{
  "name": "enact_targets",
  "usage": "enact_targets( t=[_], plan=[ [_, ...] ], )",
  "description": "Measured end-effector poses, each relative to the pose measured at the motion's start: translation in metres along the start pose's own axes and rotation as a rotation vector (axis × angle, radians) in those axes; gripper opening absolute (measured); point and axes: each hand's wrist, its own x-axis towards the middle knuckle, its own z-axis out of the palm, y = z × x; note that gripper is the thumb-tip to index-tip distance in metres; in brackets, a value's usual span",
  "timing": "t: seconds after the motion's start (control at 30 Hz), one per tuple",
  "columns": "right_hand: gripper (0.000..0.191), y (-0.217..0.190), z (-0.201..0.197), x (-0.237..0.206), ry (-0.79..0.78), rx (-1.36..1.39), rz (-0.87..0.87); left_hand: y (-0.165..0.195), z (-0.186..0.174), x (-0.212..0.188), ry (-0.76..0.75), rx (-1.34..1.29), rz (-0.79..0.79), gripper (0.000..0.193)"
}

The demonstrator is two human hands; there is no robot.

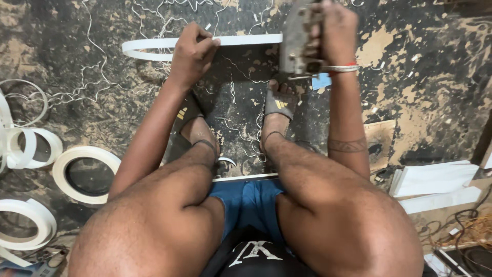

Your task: The person applies white edge banding to the edges of rectangular wood pieces. They use a handheld iron to press the banding onto the edges, then smooth and trim the edges by hand. The person handles multiple wood pieces one at a time, aligning and pressing the banding along each edge.

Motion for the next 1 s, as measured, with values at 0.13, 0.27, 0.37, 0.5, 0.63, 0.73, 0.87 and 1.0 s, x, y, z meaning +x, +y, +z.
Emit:
enact_targets(
  t=[0.13,0.27,0.37,0.5,0.63,0.73,0.87,1.0],
  plan=[
    [0.043,0.008,-0.039,0.002,0.143,-0.004,0.063,-0.002,0.001,-0.002,0.034,0.021,0.023,0.012],
    [0.043,0.01,-0.049,0.003,0.015,0.148,0.053,-0.005,-0.002,-0.004,0.048,0.085,0.065,0.01],
    [0.042,0.009,-0.041,0.004,-0.049,0.163,0.061,-0.006,-0.007,-0.007,0.07,0.041,0.027,0.012],
    [0.04,0.005,-0.018,0.004,-0.086,0.191,0.083,-0.007,-0.012,-0.009,0.075,-0.041,-0.048,0.021],
    [0.039,-0.002,0.013,0.0,-0.172,0.21,0.075,-0.008,-0.015,-0.01,0.093,-0.063,-0.032,0.018],
    [0.04,-0.008,0.039,-0.002,-0.214,0.185,0.063,-0.008,-0.016,-0.011,0.092,-0.055,-0.018,0.018],
    [0.043,-0.013,0.073,-0.006,-0.235,0.114,0.062,-0.009,-0.021,-0.013,0.085,0.019,0.007,0.018],
    [0.042,-0.015,0.1,-0.008,-0.281,0.09,0.067,-0.017,-0.036,-0.019,0.087,0.098,-0.058,0.021]
  ],
)
